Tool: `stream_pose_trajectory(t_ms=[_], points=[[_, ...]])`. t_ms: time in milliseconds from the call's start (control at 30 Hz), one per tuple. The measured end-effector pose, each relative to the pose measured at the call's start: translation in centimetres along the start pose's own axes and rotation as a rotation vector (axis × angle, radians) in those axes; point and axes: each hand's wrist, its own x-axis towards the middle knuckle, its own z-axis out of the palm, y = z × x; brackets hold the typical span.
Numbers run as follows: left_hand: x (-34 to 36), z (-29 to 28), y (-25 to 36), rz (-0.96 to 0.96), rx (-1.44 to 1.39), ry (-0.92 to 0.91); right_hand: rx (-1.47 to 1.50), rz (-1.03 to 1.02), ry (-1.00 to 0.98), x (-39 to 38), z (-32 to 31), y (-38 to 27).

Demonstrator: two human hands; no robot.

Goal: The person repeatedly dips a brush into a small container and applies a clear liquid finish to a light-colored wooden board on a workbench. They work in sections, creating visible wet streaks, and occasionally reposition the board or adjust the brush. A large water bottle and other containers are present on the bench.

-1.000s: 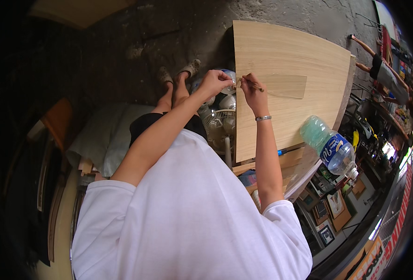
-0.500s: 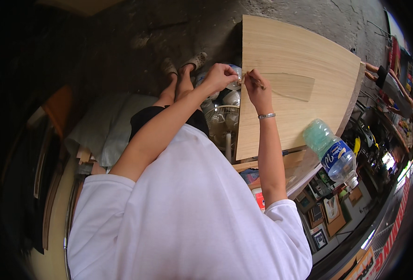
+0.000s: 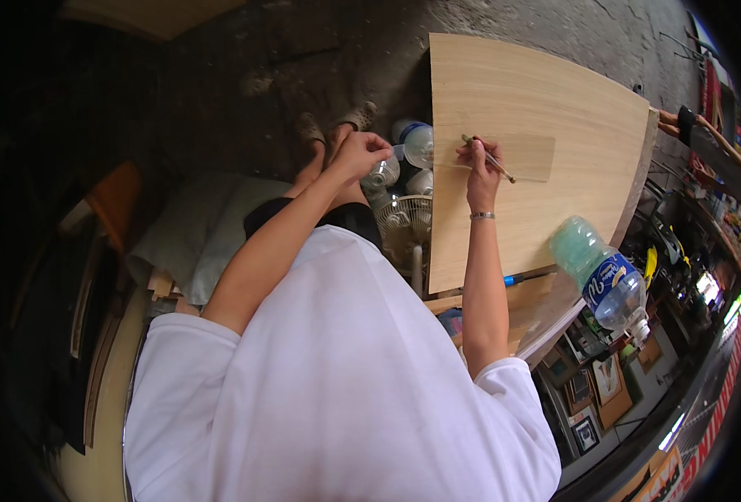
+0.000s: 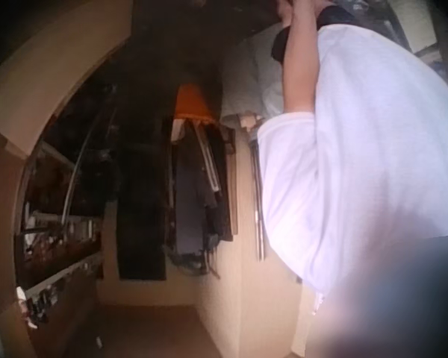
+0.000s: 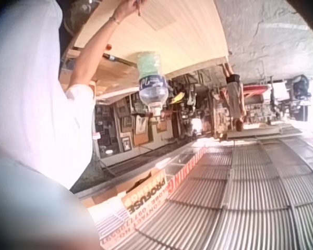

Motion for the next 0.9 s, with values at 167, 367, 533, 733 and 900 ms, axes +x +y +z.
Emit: stream_pose_trajectory(t_ms=[167, 367, 533, 733, 900], points=[[-0.6, 0.2, 0.2, 0.014, -0.128, -0.006, 0.036, 0.016, -0.014, -0.2, -0.6, 0.0], [0.2, 4.1, 1.4, 0.085, 0.097, 0.199, -0.398, -0.042, -0.201, -1.2, 1.1, -1.3], [0.0, 5.4, 1.7, 0.117, 0.177, 0.277, -0.529, -0.158, -0.271, -0.6, 2.3, -2.1], [0.9, 5.5, 1.1, 0.038, 0.034, 0.183, -0.623, -0.244, -0.316, -0.2, 2.7, -2.8], [1.5, 4.7, 0.7, -0.012, -0.046, 0.037, -0.643, -0.249, -0.349, 0.0, 2.8, -2.5]])
